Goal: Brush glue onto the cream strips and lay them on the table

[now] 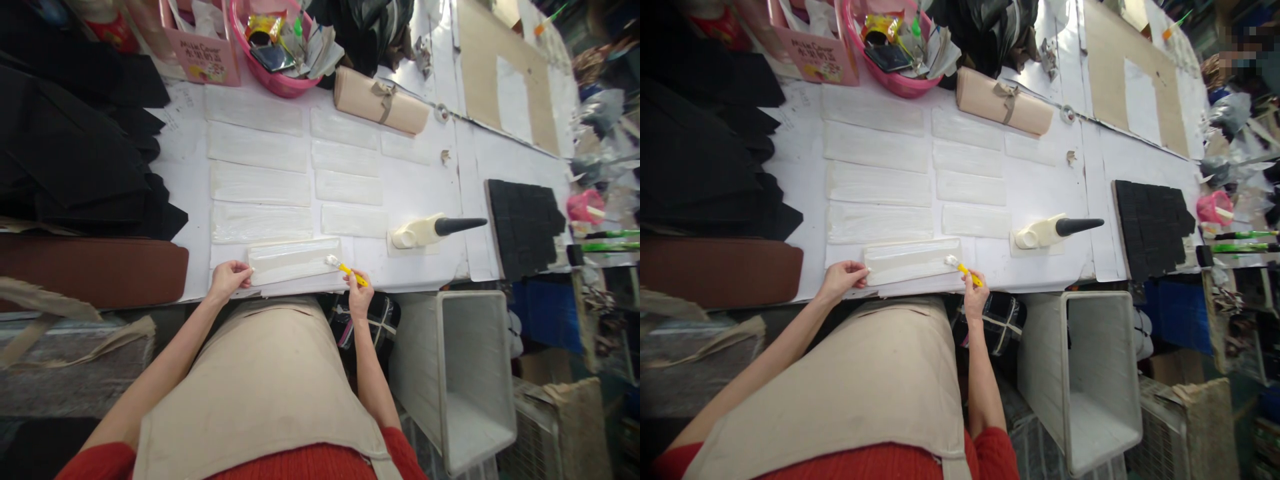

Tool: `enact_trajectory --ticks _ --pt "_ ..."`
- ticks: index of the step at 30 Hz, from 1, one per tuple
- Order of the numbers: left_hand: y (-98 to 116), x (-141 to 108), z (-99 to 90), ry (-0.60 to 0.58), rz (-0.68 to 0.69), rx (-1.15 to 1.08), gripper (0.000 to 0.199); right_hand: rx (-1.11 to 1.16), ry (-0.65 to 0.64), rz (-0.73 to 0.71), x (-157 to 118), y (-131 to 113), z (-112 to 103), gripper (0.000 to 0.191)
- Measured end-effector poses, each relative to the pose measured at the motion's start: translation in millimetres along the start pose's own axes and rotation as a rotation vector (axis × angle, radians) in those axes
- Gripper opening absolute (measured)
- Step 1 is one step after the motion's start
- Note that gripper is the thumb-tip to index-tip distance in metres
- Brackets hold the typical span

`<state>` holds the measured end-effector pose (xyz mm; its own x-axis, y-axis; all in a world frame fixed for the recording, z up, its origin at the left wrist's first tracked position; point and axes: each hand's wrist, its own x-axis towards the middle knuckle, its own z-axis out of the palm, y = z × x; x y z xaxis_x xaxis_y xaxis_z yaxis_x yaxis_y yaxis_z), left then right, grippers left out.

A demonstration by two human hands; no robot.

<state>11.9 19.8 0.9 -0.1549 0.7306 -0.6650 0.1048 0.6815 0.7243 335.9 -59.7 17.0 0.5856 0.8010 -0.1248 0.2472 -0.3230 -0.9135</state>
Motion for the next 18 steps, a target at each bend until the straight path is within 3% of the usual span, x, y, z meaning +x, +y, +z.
enact_trajectory --ticks 4,7,9,11,14,16,18 --pt "0.1 -0.1 -0.1 0.003 0.0 -0.01 0.025 -0.114 0.126 -0.077 12.7 -0.4 -17.7 0.034" --pt "0.5 -1.0 -0.1 0.002 -0.001 -0.016 0.024 -0.174 0.149 -0.135 0.6 -17.1 -11.8 0.031" --pt "1.0 -1.8 0.1 0.003 -0.006 -0.013 0.024 -0.118 0.051 -0.131 -14.5 -28.9 3.5 0.029" --pt "1.7 -2.5 0.5 0.009 -0.014 -0.006 0.025 -0.013 -0.133 -0.1 -29.2 -36.2 23.9 0.028" --pt "2.5 -3.3 1.2 0.018 -0.021 0.002 0.025 0.08 -0.355 -0.058 -38.4 -35.0 49.0 0.027" --pt "2.8 -3.7 1.3 0.019 -0.018 0.004 0.025 0.094 -0.381 -0.041 -32.0 -27.4 53.3 0.027" --pt "2.8 -3.9 1.3 0.016 -0.012 0.005 0.025 0.095 -0.287 -0.026 -16.9 -17.8 45.2 0.029"
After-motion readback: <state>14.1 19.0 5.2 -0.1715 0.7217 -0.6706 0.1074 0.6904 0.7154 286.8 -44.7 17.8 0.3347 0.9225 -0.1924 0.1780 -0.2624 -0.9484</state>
